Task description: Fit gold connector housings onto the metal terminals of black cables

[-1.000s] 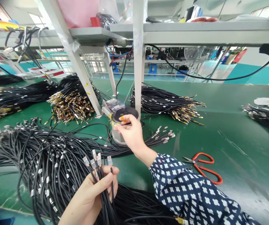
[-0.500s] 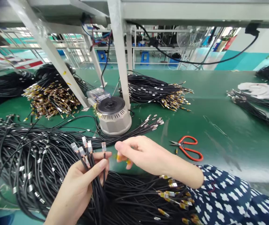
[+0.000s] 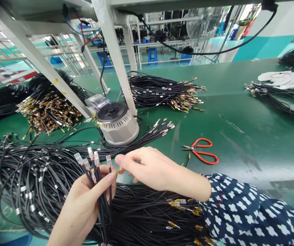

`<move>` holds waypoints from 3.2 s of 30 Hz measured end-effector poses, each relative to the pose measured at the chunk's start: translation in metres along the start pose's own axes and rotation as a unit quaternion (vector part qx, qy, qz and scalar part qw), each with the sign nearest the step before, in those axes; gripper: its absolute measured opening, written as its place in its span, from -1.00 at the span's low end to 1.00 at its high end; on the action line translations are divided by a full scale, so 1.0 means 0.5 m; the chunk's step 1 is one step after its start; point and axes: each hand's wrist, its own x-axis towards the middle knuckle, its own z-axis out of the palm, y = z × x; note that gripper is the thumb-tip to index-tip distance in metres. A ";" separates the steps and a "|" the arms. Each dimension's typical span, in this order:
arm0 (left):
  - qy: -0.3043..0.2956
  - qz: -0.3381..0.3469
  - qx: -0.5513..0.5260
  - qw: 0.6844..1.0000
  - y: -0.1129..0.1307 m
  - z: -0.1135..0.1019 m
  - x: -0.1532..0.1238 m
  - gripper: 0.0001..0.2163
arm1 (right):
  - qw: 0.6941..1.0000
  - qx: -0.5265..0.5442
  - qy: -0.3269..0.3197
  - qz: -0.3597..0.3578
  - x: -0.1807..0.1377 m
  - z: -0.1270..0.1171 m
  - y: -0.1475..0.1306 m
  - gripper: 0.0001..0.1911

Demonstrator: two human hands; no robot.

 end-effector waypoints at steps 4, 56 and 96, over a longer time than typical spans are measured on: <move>0.021 -0.004 -0.040 0.999 -0.001 0.008 -0.002 -0.82 | 0.992 0.117 0.033 0.022 0.004 0.018 0.028 -0.56; -0.009 0.033 -0.057 0.998 0.003 0.007 -0.017 -0.71 | 0.975 0.187 0.124 -0.006 0.033 0.049 0.003 -0.84; -0.092 -0.066 -0.138 0.984 0.007 -0.003 0.001 -0.87 | 0.922 0.385 0.035 -0.010 0.052 0.051 0.008 -0.73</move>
